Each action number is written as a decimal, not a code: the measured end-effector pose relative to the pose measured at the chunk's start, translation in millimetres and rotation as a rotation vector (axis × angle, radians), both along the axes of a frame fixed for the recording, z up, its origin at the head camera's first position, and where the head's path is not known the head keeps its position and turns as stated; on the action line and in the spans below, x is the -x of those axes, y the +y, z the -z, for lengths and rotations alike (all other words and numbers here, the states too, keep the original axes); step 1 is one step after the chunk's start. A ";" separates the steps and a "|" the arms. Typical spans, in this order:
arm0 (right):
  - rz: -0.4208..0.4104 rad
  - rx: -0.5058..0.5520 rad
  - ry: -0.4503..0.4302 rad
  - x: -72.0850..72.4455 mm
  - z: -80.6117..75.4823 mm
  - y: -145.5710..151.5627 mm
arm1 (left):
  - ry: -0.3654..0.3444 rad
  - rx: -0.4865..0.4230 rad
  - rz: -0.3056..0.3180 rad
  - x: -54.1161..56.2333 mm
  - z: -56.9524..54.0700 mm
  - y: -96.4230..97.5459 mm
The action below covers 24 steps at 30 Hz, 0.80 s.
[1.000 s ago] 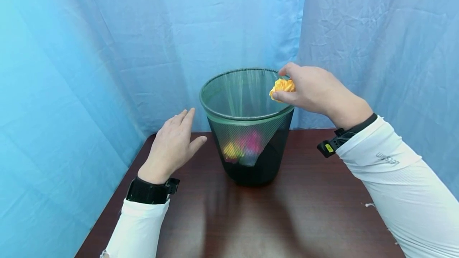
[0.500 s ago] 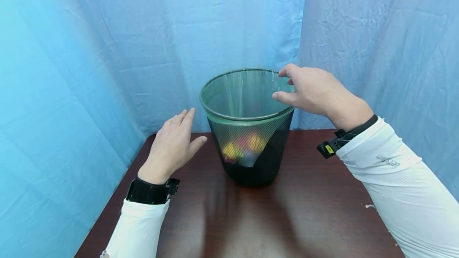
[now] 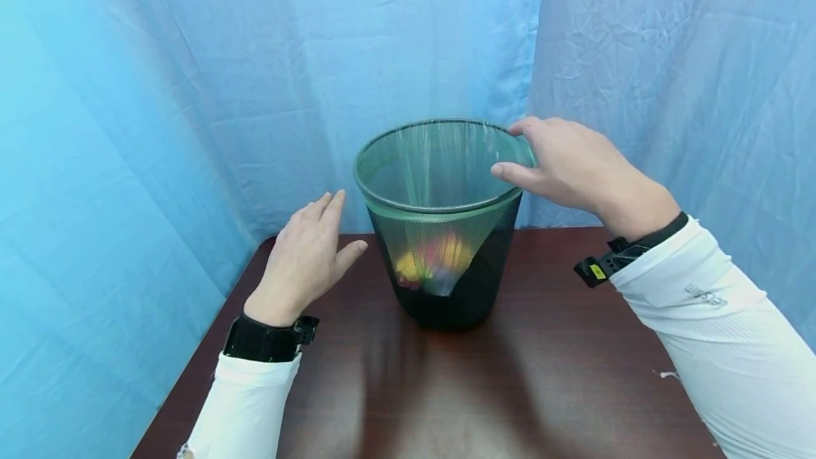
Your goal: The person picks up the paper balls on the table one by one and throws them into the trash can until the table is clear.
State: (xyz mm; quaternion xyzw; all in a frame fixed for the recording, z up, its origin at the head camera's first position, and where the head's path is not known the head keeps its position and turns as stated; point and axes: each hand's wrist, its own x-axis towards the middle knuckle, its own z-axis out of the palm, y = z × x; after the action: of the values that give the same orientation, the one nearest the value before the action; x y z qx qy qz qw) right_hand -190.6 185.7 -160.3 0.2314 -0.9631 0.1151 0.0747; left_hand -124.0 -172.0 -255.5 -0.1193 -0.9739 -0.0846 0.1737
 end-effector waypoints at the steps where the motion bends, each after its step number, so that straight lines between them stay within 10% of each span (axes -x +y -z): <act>1: 0.005 0.000 -0.002 0.1 0.8 0.5 | -0.001 0.000 0.000 0.1 0.1 -0.1; 24: 0.077 0.020 0.001 -6.6 31.1 12.3 | -0.011 -0.002 -0.009 0.1 6.9 -2.2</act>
State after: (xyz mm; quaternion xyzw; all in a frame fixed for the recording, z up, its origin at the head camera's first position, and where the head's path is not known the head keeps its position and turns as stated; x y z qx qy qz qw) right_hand -184.0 198.1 -191.4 0.1935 -0.9701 0.1216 0.0819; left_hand -124.1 -174.2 -262.4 -0.1144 -0.9753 -0.0854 0.1687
